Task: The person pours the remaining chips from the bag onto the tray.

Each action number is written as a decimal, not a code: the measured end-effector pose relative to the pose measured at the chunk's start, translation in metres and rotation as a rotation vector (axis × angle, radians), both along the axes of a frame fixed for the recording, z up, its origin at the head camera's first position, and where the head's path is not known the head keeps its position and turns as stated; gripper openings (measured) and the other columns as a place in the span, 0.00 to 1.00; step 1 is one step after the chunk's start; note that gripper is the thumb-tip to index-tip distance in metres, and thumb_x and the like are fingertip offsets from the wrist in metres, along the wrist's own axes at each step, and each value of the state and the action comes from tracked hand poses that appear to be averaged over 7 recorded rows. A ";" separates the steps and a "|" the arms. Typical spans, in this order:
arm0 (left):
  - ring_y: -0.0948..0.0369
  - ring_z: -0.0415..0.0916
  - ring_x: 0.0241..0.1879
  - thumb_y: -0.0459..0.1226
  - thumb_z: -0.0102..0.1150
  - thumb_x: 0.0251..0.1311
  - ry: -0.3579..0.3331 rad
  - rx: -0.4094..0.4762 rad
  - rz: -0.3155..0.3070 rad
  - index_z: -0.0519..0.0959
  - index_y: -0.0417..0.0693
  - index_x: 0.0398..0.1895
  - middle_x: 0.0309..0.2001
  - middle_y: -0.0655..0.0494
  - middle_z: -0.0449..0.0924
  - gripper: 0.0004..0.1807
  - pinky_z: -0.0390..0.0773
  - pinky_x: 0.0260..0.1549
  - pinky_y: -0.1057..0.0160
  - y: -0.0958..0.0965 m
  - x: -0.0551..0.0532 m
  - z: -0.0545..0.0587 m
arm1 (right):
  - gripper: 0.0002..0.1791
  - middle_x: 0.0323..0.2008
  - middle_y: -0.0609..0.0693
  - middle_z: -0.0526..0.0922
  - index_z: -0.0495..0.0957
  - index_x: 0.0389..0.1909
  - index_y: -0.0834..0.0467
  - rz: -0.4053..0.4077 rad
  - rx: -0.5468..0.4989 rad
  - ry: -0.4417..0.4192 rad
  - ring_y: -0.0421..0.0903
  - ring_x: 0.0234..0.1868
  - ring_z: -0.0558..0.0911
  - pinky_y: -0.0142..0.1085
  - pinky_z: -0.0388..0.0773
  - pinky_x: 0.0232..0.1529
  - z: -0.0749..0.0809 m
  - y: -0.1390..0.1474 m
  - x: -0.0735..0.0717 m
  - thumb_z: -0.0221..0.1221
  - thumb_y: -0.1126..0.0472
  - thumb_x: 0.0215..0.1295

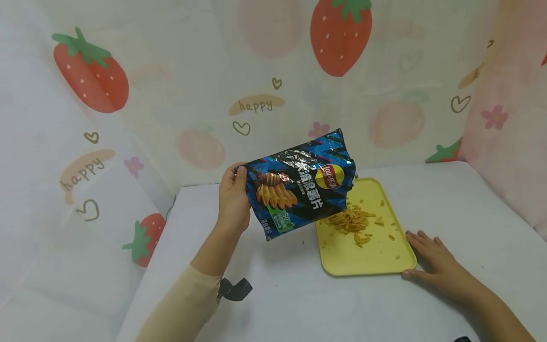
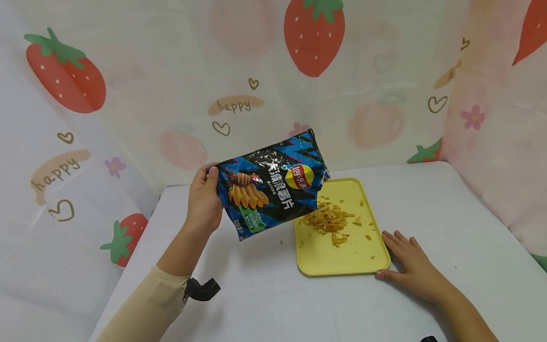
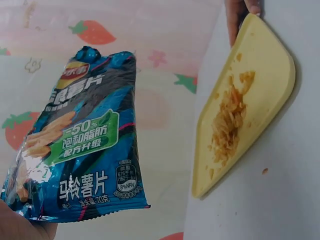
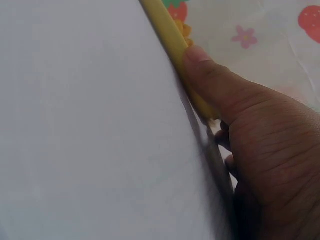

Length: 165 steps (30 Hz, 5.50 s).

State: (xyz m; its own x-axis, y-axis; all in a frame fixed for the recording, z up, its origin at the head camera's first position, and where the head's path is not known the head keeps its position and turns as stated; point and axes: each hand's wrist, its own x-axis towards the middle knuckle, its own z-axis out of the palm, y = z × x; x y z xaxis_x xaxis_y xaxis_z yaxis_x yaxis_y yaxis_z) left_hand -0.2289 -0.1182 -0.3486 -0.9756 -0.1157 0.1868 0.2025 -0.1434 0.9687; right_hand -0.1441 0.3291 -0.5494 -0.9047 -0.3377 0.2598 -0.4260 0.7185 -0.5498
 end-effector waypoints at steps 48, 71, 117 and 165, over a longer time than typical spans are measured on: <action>0.62 0.70 0.68 0.52 0.37 0.82 -0.231 0.129 0.246 0.60 0.51 0.74 0.70 0.55 0.68 0.26 0.74 0.63 0.65 -0.050 0.010 -0.055 | 0.51 0.76 0.65 0.62 0.57 0.79 0.60 -0.033 -0.070 0.150 0.32 0.81 0.38 0.26 0.22 0.75 -0.032 -0.003 -0.028 0.71 0.48 0.62; 0.53 0.69 0.71 0.48 0.33 0.83 -0.236 0.240 0.254 0.56 0.46 0.73 0.73 0.46 0.65 0.25 0.75 0.64 0.57 -0.053 -0.005 -0.090 | 0.51 0.76 0.66 0.61 0.57 0.79 0.61 -0.034 -0.071 0.108 0.48 0.83 0.43 0.26 0.21 0.75 -0.029 -0.001 -0.026 0.71 0.46 0.62; 0.46 0.67 0.71 0.31 0.54 0.75 -0.397 0.027 0.140 0.56 0.44 0.77 0.75 0.37 0.60 0.31 0.73 0.65 0.51 -0.057 0.000 -0.119 | 0.51 0.77 0.63 0.61 0.56 0.80 0.58 -0.027 -0.091 0.078 0.47 0.83 0.42 0.29 0.21 0.76 -0.029 -0.002 -0.024 0.70 0.45 0.63; 0.62 0.83 0.43 0.35 0.71 0.60 -0.130 -1.163 -0.136 0.82 0.49 0.53 0.50 0.55 0.86 0.17 0.84 0.44 0.57 -0.080 0.001 -0.102 | 0.45 0.71 0.63 0.71 0.71 0.70 0.62 -0.025 0.042 0.042 0.69 0.69 0.69 0.64 0.63 0.66 -0.003 0.010 -0.037 0.69 0.38 0.61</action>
State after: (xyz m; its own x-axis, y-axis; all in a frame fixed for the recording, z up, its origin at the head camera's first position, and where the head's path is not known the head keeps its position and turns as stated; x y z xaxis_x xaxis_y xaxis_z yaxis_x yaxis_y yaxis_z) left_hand -0.2278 -0.1984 -0.4503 -0.9863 0.1650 0.0091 0.1434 0.8273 0.5432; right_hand -0.1812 0.3390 -0.5525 -0.9015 -0.3269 0.2836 -0.4300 0.7513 -0.5007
